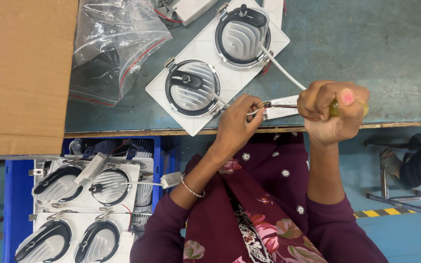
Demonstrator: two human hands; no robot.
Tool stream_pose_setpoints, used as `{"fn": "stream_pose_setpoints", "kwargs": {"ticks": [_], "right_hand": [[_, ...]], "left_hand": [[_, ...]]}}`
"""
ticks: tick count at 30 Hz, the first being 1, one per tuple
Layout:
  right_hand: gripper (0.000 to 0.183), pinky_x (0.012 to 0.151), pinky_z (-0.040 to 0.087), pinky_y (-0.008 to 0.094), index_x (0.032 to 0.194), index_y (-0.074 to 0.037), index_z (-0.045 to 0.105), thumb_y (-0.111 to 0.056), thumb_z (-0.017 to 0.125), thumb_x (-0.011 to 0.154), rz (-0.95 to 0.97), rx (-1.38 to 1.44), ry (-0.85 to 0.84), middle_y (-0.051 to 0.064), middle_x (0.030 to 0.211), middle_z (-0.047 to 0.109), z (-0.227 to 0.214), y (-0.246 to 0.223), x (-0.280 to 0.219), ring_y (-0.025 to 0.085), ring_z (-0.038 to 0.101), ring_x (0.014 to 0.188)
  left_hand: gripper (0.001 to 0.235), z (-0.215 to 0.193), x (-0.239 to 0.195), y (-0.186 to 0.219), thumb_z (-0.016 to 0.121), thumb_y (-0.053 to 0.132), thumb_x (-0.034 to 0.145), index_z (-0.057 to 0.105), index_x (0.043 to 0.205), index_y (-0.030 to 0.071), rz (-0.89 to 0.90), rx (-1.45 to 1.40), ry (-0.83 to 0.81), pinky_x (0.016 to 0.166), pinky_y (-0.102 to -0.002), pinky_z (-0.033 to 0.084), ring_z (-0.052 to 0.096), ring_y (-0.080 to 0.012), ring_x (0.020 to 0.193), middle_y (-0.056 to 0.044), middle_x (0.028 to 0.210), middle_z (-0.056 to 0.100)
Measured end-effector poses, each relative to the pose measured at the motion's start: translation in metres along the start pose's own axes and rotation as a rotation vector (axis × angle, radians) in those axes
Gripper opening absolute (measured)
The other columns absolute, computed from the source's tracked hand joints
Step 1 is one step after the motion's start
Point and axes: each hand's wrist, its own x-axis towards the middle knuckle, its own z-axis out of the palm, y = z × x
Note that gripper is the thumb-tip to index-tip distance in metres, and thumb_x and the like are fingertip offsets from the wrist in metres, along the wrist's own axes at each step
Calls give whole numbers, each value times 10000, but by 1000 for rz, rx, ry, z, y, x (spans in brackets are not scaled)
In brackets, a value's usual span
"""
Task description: The person assembles a lighting fixture by twisting wire connectors onto electrical leads and using a screwdriver to secure components.
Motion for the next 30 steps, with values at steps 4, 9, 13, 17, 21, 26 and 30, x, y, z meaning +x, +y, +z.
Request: {"fn": "stream_pose_setpoints", "kwargs": {"ticks": [4,9,13,17,21,26,30], "right_hand": [[547,338,143,243,575,-51,291,-322,453,1021,-9,-9,-3,102,475,326,0,1,0,71,178,375],[536,346,136,246,584,-50,286,-312,452,1022,-3,-9,5,106,480,324,2,0,-2,74,181,376],[532,343,140,246,581,-50,285,-310,449,1016,-20,-14,-8,110,479,328,1,1,-1,75,185,374],[531,340,136,242,574,-53,285,-301,445,1016,-22,0,-9,104,473,323,1,2,-1,71,179,372],[534,334,140,240,570,-56,288,-305,445,1015,-29,0,-7,102,470,325,0,2,-1,72,184,368],[531,347,138,244,583,-51,291,-316,461,1011,-6,3,4,106,478,327,1,0,-4,77,189,373],[529,343,142,245,575,-47,298,-319,469,996,-9,-3,-2,104,472,334,0,2,-3,77,193,371]], "left_hand": [[138,4,-1,2,686,177,935,647,1018,73,1,4,19,665,-335,549,706,-206,749,-52,966,669],[135,4,0,4,682,179,935,644,1012,75,-25,13,7,663,-341,549,710,-218,749,-55,962,670],[146,3,0,4,688,181,928,642,1013,72,-30,20,-1,663,-345,545,703,-221,745,-59,960,668],[149,1,1,3,691,180,918,645,1007,70,-32,39,-5,661,-348,536,686,-216,714,-63,945,666],[154,1,2,1,690,183,920,643,1009,66,-15,29,-8,662,-343,536,683,-211,715,-67,950,663],[151,1,4,2,690,181,923,651,1008,63,-11,38,-19,673,-349,535,684,-217,724,-70,935,662],[153,2,5,3,687,188,918,655,1005,66,-29,54,-33,667,-350,538,690,-216,725,-64,941,671]]}}
